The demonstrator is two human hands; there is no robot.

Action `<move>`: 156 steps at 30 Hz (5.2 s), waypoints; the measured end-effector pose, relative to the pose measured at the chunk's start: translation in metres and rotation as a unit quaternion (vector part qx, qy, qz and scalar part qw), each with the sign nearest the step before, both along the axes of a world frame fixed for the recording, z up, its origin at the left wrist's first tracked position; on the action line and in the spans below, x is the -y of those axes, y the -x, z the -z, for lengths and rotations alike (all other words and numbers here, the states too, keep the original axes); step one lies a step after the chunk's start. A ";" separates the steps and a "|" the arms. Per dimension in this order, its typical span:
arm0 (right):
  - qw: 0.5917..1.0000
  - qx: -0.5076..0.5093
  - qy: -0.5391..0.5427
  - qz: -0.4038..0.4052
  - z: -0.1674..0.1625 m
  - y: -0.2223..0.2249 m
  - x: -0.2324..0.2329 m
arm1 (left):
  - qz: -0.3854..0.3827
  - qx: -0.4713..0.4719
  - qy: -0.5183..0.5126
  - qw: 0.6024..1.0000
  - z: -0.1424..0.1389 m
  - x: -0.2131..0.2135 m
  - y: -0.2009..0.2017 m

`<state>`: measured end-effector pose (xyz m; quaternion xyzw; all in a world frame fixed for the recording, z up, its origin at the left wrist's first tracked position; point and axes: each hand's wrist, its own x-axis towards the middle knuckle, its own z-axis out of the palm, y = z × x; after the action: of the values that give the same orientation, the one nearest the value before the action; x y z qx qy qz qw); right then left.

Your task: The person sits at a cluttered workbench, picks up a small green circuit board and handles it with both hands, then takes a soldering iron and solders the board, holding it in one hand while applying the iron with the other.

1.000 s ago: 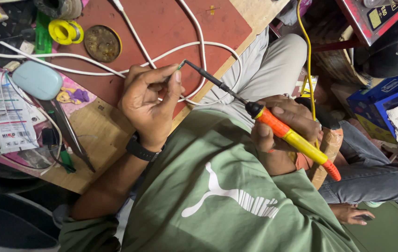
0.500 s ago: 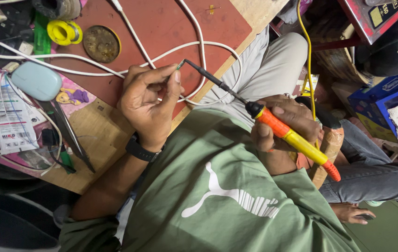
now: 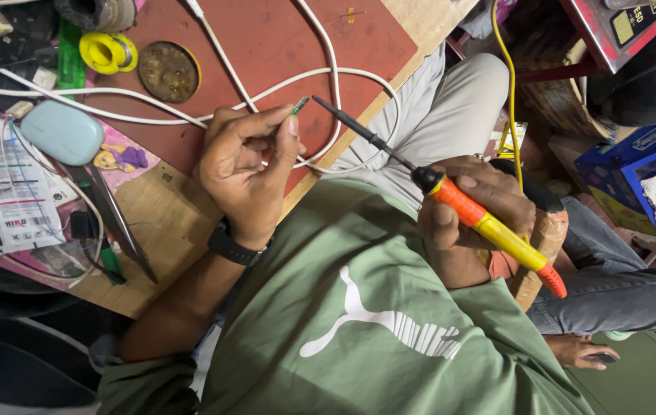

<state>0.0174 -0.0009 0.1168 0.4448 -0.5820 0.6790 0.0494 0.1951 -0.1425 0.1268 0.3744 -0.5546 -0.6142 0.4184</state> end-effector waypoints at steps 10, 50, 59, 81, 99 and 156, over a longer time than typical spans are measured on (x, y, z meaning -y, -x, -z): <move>0.999 -0.022 -0.026 -0.026 0.010 0.005 -0.009 | -0.001 0.012 -0.006 1.000 -0.001 -0.001 0.001; 0.988 -0.128 -0.025 0.079 0.003 0.003 0.000 | 0.008 0.000 -0.003 1.000 0.002 0.000 0.001; 0.995 0.000 -0.093 0.022 -0.013 -0.005 -0.013 | 0.008 0.015 -0.001 1.000 0.000 -0.001 0.000; 0.998 0.009 -0.068 -0.003 0.003 -0.002 -0.014 | 0.005 0.016 -0.003 1.000 0.000 0.000 0.000; 0.997 -0.029 -0.069 0.017 0.007 0.001 -0.016 | 0.006 0.014 0.002 1.000 0.000 0.000 0.000; 0.941 0.308 0.076 -0.114 -0.025 0.016 0.077 | -0.044 -0.029 0.029 0.998 -0.019 -0.007 0.001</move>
<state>0.0015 -0.0779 0.1419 0.2720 -0.4604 0.8263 -0.1767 0.1938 -0.1356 0.1459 0.3674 -0.5431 -0.5896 0.4717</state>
